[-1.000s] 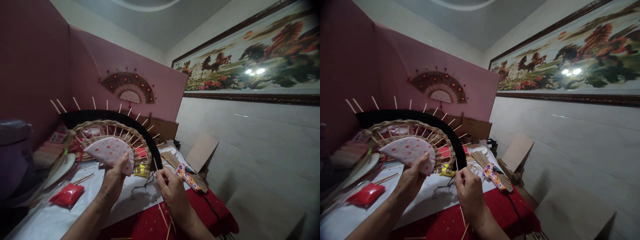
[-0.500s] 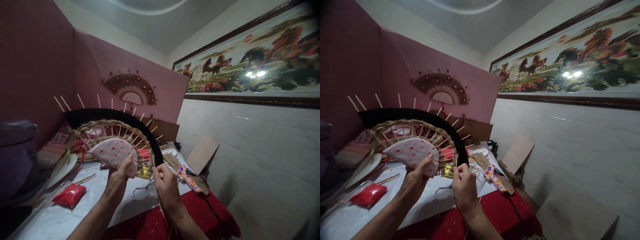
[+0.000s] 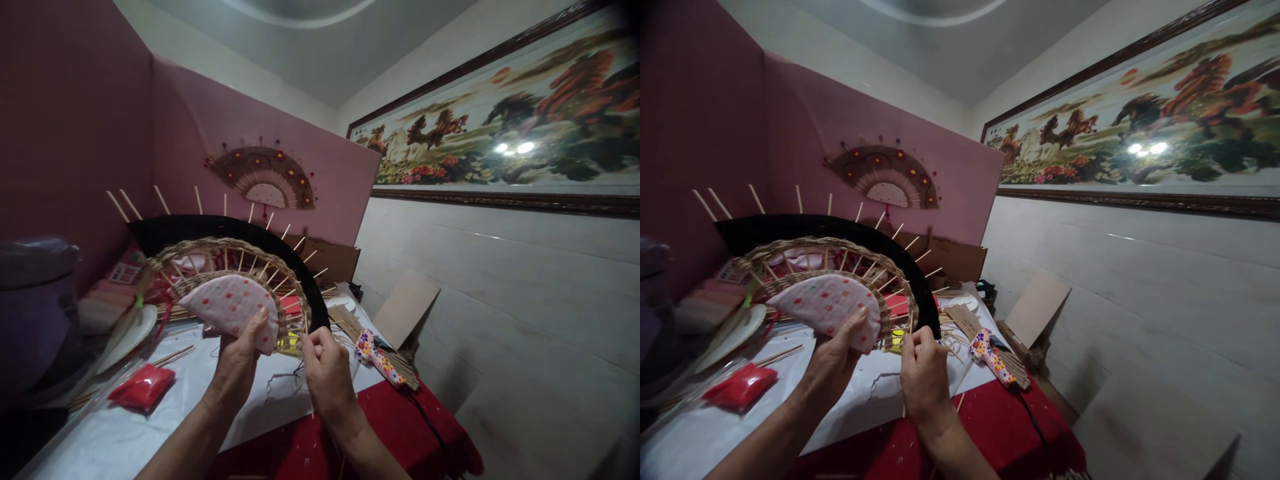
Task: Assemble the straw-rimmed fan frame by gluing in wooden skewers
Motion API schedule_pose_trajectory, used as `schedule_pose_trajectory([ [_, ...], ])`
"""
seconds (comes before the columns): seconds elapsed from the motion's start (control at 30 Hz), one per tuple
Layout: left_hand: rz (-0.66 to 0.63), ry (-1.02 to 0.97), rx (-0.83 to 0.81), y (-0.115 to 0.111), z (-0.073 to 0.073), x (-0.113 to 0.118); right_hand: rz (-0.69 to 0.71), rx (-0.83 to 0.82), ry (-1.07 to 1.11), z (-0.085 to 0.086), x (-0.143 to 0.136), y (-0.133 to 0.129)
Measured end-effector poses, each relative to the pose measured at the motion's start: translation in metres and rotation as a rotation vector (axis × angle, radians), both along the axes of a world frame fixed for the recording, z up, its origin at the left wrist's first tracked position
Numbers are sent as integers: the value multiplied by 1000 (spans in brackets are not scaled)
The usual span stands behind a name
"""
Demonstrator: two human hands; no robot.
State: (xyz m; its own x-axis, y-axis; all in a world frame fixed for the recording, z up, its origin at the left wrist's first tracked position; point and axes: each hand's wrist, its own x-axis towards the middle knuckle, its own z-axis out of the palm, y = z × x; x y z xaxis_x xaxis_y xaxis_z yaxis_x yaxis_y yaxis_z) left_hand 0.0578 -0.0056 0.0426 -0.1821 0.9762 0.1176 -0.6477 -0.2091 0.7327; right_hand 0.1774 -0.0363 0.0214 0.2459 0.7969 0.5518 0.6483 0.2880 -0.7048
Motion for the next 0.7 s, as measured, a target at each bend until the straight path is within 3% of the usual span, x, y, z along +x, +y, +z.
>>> schedule_pose_trajectory([
  [0.7,8,-146,-93,8,-5,-3,105,46,194,-13,3,-5],
])
